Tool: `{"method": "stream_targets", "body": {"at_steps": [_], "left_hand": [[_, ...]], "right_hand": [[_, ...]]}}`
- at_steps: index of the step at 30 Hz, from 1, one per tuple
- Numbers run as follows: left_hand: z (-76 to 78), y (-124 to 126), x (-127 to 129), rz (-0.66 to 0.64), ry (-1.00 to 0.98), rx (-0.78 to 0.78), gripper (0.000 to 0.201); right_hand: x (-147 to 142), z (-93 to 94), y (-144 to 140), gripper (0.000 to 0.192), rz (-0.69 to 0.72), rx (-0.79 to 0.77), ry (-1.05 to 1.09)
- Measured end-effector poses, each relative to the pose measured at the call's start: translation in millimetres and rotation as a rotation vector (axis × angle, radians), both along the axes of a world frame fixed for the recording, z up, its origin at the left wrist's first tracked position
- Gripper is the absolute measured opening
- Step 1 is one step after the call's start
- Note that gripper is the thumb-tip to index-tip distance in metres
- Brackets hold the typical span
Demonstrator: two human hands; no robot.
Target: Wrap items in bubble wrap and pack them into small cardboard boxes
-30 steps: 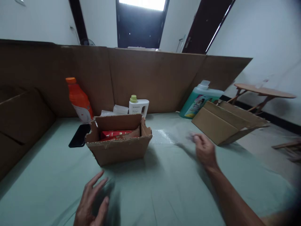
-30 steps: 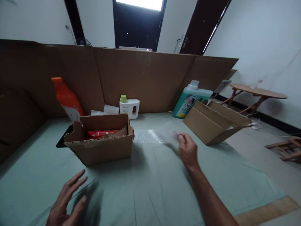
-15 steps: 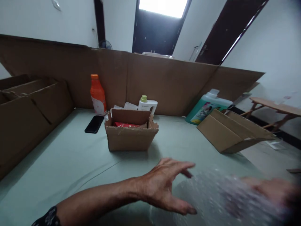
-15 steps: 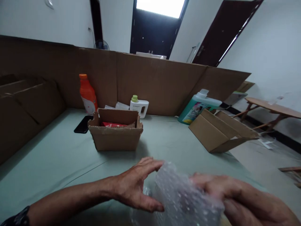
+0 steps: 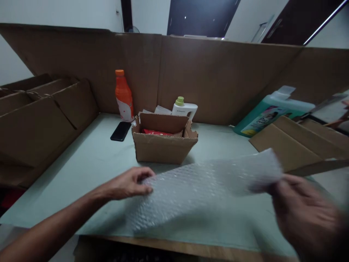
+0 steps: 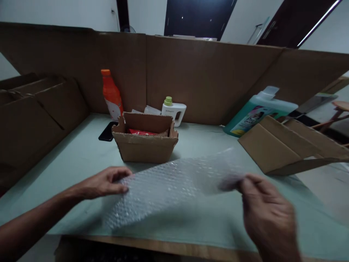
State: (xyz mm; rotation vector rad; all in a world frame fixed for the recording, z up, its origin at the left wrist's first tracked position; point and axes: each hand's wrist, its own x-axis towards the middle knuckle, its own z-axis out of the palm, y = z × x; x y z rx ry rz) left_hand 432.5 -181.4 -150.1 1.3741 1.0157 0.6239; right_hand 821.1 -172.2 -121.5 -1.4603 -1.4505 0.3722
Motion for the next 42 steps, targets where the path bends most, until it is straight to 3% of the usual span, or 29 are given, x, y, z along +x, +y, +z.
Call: {"method": "stream_targets", "body": {"at_steps": [2,4,6,8,10,12,15,17,20,24,27,30,33,35,36,38,42], "left_hand": [[-5.7,15,-25,0.111,0.248,0.167,0.026],[-21.6,26,-40,0.204,0.485,0.318,0.023],[-39.0,31,-49,0.289,0.622,0.456,0.023],[-50.8,32,-57,0.404,0.673,0.6,0.026],[-56.0,33,-65,0.537,0.696,0.687,0.033],[-58.7,38,-70,0.613,0.637,0.648,0.049],[-66.6,52,-64,0.569,0.461,0.558,0.068],[-73.8,64,-51,0.526,0.399,0.516,0.061],[-79.1,86,-34,0.521,0.379,0.469,0.047],[-72.2,108,-28,0.519,0.397,0.487,0.055],[-66.0,92,-30,0.534,0.519,0.64,0.061],[-68.3,44,-25,0.41,0.66,0.888,0.055],[-78.3,1,-14,0.155,0.715,0.97,0.039],[-85.2,-11,-10,0.08,0.708,0.92,0.032],[-88.2,-13,-10,0.067,0.696,0.886,0.03],[-92.7,-10,-12,0.065,0.663,0.836,0.029],[-98.0,-5,-18,0.068,0.608,0.837,0.029]], "right_hand": [[-16,-29.1,10,0.027,0.079,-0.135,-0.039],[-27,-61.7,19,0.031,0.157,-0.249,-0.149],[-30,-88.6,26,0.036,0.146,-0.261,-0.315],[-26,-102.4,31,0.042,0.113,-0.221,-0.468],[-25,-102.3,37,0.045,0.146,-0.181,-0.523],[-34,-94.2,49,0.045,0.243,-0.172,-0.482],[-69,-83.1,76,0.055,0.393,-0.217,-0.364],[-96,-81.4,99,0.056,0.45,-0.277,-0.289],[-120,-84.3,133,0.047,0.429,-0.323,-0.217],[-112,-86.0,161,0.047,0.394,-0.337,-0.196],[-97,-80.6,150,0.052,0.34,-0.242,-0.224],[-106,-76.9,103,0.043,0.365,-0.039,-0.359],[-142,-82.2,52,0.035,0.691,-0.029,-0.552],[-159,-90.7,33,0.037,0.89,-0.088,-0.64],[-158,-96.1,29,0.039,0.931,-0.115,-0.662],[-130,-107.5,29,0.038,0.86,-0.158,-0.673],[-17,-118.2,42,0.041,0.303,-0.222,-0.766]]}}
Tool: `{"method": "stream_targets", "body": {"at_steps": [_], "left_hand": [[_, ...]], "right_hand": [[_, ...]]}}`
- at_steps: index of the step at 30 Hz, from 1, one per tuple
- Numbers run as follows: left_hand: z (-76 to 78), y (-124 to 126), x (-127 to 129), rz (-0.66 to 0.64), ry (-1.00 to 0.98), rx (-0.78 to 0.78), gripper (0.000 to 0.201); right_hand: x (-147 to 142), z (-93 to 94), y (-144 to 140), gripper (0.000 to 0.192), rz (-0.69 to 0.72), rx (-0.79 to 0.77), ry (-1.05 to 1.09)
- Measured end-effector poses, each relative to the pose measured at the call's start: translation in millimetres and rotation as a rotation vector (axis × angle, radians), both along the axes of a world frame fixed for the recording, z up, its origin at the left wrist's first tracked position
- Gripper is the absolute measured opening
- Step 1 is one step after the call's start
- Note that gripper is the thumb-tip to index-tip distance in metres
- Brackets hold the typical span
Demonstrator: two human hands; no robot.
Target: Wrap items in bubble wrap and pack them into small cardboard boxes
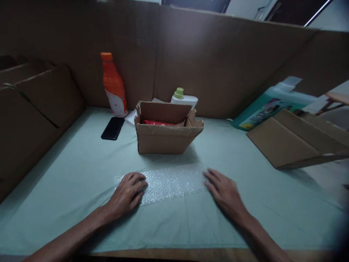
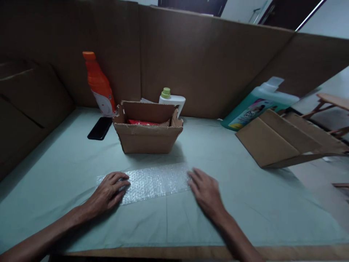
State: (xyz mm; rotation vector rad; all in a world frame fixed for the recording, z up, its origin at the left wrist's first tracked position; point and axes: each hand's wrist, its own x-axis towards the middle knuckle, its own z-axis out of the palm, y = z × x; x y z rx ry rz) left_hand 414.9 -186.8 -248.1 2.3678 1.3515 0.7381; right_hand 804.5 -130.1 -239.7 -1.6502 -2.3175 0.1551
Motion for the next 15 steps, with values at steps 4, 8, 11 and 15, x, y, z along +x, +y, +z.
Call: {"method": "stream_targets", "body": {"at_steps": [4,8,11,15], "left_hand": [[-2.6,-1,-7,0.046,0.008,0.077,0.026],[-1.1,0,-21,0.273,0.153,0.215,0.03],[3.0,-8,-29,0.323,0.222,0.164,0.024],[17.5,-51,-31,0.305,0.011,-0.003,0.037]], "right_hand": [[45,2.9,7,0.049,-0.17,0.155,-0.113],[0,-2.8,11,0.044,-0.102,0.176,-0.104],[-27,-2.8,16,0.029,0.01,0.218,-0.027],[-45,13.6,26,0.019,0.129,0.266,0.036]]}}
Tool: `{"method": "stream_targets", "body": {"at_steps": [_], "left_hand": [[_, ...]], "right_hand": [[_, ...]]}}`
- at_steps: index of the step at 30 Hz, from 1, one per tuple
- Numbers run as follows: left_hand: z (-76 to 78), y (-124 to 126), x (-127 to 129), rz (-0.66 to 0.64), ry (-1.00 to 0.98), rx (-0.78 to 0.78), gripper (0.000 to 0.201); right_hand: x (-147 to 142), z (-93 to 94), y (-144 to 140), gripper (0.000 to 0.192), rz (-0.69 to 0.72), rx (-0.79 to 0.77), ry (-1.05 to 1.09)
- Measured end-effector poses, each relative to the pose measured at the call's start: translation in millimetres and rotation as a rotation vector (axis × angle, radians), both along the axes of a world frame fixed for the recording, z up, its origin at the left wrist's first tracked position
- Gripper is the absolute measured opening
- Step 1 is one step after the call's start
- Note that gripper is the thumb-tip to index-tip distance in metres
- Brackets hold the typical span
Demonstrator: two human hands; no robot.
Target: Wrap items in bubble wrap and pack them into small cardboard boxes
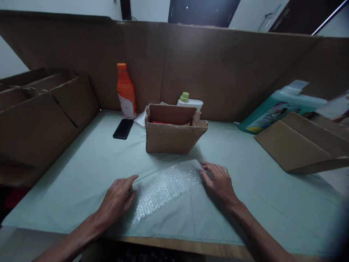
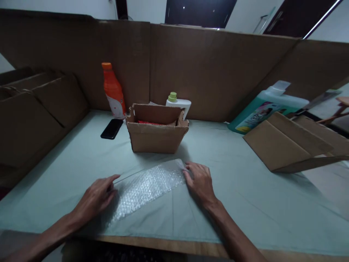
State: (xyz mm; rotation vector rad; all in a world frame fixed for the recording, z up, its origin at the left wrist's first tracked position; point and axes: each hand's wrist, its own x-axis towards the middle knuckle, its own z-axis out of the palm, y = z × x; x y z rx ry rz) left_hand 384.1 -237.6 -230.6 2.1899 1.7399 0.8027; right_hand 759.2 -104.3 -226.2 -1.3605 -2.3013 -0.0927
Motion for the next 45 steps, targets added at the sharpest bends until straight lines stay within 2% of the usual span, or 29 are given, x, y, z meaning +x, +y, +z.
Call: {"method": "stream_targets", "body": {"at_steps": [3,5,8,10,11,13,14,16,18,19,21,23,24,26,28,31,34,36,39,40,42,45], "left_hand": [[17.8,-50,4,0.017,-0.27,-0.301,0.051],[27.7,-79,8,0.036,-0.423,-0.519,0.048],[34.1,-101,15,0.032,-0.671,-0.807,0.037],[35.1,-102,19,-0.032,-0.963,-0.955,0.041],[35.9,-99,20,-0.085,-1.126,-0.99,0.049],[39.5,-90,22,-0.178,-1.336,-0.998,0.064],[42.3,-84,22,-0.2,-1.34,-0.989,0.064],[48.9,-73,24,-0.178,-1.197,-0.955,0.051],[54.4,-61,26,-0.136,-0.967,-0.884,0.035],[56.4,-55,27,-0.124,-0.839,-0.826,0.031],[58.4,-41,29,-0.104,-0.574,-0.686,0.027],[58.5,-27,29,-0.084,-0.32,-0.577,0.025],[57.9,-19,29,-0.062,-0.199,-0.546,0.024],[54.9,-2,29,-0.008,0.009,-0.536,0.025],[49.6,13,29,0.029,0.124,-0.552,0.022],[39.6,29,30,0.04,0.151,-0.581,0.017],[32.4,37,33,0.048,0.172,-0.589,0.016],[29.5,39,35,0.052,0.187,-0.578,0.02],[25.2,38,34,0.058,0.196,-0.553,0.048],[23.8,35,32,0.062,0.174,-0.525,0.057],[22.2,24,25,0.04,0.062,-0.395,0.064],[23.0,-2,16,-0.139,-0.145,-0.152,0.058]], "right_hand": [[-36,10.5,13,0.013,0.128,-0.023,-0.003],[-70,12.0,23,0.013,0.204,-0.058,-0.017],[-110,12.8,30,0.032,0.274,-0.09,-0.021],[-112,17.6,22,0.044,0.303,-0.097,-0.019],[-104,22.1,13,0.048,0.332,-0.124,-0.017],[-79,34.1,-15,0.056,0.445,-0.272,-0.018],[-66,40.3,-33,0.062,0.519,-0.392,-0.016],[-50,48.7,-72,0.084,0.645,-0.643,0.01],[-52,48.0,-110,0.103,0.666,-0.791,0.145],[-60,44.3,-125,0.099,0.62,-0.825,0.246],[-84,33.2,-141,0.071,0.464,-0.826,0.436],[-105,21.4,-140,0.047,0.31,-0.776,0.526],[-111,16.2,-135,0.043,0.264,-0.747,0.532],[-116,7.9,-120,0.046,0.223,-0.685,0.505],[-111,2.8,-105,0.051,0.201,-0.566,0.461],[-98,2.7,-97,0.053,0.192,-0.304,0.383],[-93,10.3,-108,0.037,0.292,-0.155,0.309],[-98,14.6,-120,0.033,0.406,-0.161,0.255],[-112,12.1,-131,0.043,0.485,-0.205,0.16],[-116,9.2,-132,0.039,0.478,-0.196,0.139],[-121,2.9,-130,0.024,0.456,-0.181,0.144],[-121,-1.6,-124,0.019,0.447,-0.263,0.26]]}}
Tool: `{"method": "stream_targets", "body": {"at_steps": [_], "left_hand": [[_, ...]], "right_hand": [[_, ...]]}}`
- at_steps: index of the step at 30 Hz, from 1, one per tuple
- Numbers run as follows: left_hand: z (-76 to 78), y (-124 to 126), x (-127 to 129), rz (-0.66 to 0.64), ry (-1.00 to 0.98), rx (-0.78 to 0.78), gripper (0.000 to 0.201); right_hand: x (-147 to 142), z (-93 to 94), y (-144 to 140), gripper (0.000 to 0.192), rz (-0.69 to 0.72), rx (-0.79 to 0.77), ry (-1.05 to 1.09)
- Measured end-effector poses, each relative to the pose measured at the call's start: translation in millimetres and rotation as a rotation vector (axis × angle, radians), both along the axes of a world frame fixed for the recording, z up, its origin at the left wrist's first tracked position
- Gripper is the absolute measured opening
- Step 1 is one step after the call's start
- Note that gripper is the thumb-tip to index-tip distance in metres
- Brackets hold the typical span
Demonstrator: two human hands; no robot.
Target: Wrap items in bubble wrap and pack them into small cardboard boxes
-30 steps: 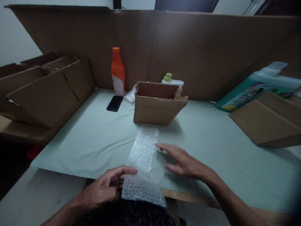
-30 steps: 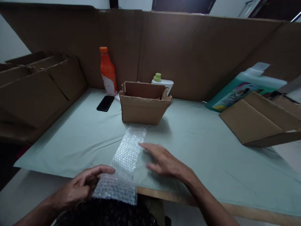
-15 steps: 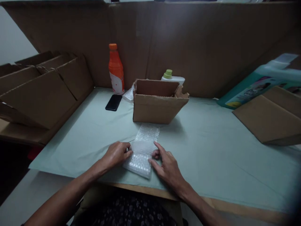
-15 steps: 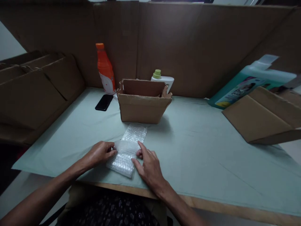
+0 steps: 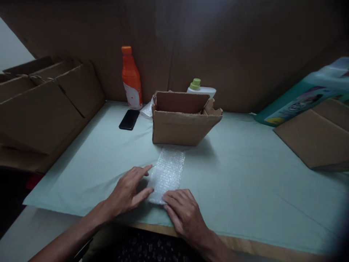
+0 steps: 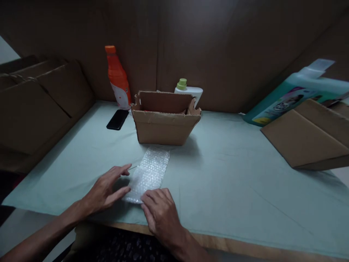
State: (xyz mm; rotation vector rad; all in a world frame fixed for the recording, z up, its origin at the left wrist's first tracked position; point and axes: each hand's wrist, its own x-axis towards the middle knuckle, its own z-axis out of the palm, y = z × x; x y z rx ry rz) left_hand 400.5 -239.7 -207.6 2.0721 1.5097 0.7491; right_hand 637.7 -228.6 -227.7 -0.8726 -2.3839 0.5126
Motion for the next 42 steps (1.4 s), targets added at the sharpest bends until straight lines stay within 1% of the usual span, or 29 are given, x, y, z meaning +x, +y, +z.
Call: {"method": "stream_targets", "body": {"at_steps": [2,3,4,5,6,8,10,11,13,15,16,18,20,21,22,23,25,26,28,30,32,34,35,37,38,39,40,42], "left_hand": [[-0.3,-17,0,-0.131,-0.06,0.045,0.058],[-1.8,-23,2,-0.159,-0.061,0.03,0.057],[-4.4,-26,5,-0.155,-0.059,0.008,0.054],[-8.0,-26,8,-0.125,-0.061,-0.012,0.05],[-12.3,-24,12,-0.084,-0.066,-0.032,0.046],[-21.0,-15,18,-0.013,-0.078,-0.066,0.043],[-27.5,-4,21,-0.002,-0.056,-0.087,0.044],[-29.2,0,22,0.004,-0.027,-0.089,0.045],[-29.3,3,21,0.036,0.025,-0.052,0.044],[-25.0,-1,19,0.052,0.033,0.035,0.042],[-21.8,-5,18,0.032,0.027,0.082,0.042],[-15.1,-14,15,-0.072,0.02,0.133,0.046],[-11.3,-20,14,-0.166,0.033,0.112,0.046],[-11.5,-21,15,-0.185,0.039,0.091,0.046],[-12.9,-19,16,-0.182,0.046,0.072,0.045],[-15.4,-16,17,-0.156,0.057,0.065,0.043],[-21.5,-5,21,-0.076,0.093,0.068,0.039],[-24.1,1,23,-0.034,0.112,0.071,0.037],[-26.6,9,26,0.043,0.121,0.068,0.035],[-25.5,11,28,0.116,0.044,0.044,0.036],[-22.0,6,27,0.221,-0.146,-0.043,0.042],[-17.8,-2,27,0.325,-0.424,-0.207,0.057],[-15.7,-5,27,0.349,-0.565,-0.307,0.067],[-12.2,-10,29,0.33,-0.779,-0.477,0.088],[-10.9,-11,32,0.302,-0.831,-0.526,0.094],[-9.9,-11,35,0.282,-0.843,-0.546,0.097],[-9.1,-10,38,0.275,-0.821,-0.537,0.096],[-7.9,-9,45,0.26,-0.715,-0.471,0.087]], "right_hand": [[2,1.1,4,0.018,-0.016,-0.14,0.052],[4,2.5,6,0.018,-0.033,-0.207,0.062],[5,4.0,7,0.018,-0.054,-0.256,0.064],[7,5.8,8,0.019,-0.076,-0.27,0.064],[9,7.7,9,0.021,-0.101,-0.235,0.066],[13,11.8,8,0.026,-0.145,-0.041,0.076],[16,15.2,6,0.03,-0.152,0.159,0.055],[16,16.1,6,0.032,-0.129,0.211,0.021],[14,15.4,6,0.031,-0.055,0.22,-0.068],[10,12.1,9,0.027,-0.008,0.182,-0.103],[9,10.3,10,0.025,-0.003,0.152,-0.086],[9,8.1,13,0.024,-0.007,0.03,-0.022],[12,8.7,13,0.025,-0.001,-0.125,0.007],[15,9.9,12,0.025,-0.005,-0.157,0.004],[18,11.4,11,0.026,-0.02,-0.142,-0.007],[20,13.0,9,0.027,-0.042,-0.085,-0.018],[22,15.6,6,0.03,-0.075,0.073,-0.042],[21,16.0,6,0.033,-0.074,0.131,-0.063],[17,14.3,9,0.036,-0.024,0.176,-0.131],[12,9.5,17,0.033,0.025,0.168,-0.176],[8,4.2,28,0.029,0.006,0.094,-0.121],[6,1.6,36,0.027,-0.083,-0.068,0.017],[5,2.0,38,0.026,-0.12,-0.178,0.084],[5,5.7,38,0.024,-0.117,-0.391,0.162],[6,8.5,36,0.022,-0.089,-0.448,0.177],[7,11.6,35,0.021,-0.061,-0.461,0.179],[9,14.7,33,0.025,-0.048,-0.441,0.172],[15,20.5,33,0.048,-0.047,-0.386,0.142]]}}
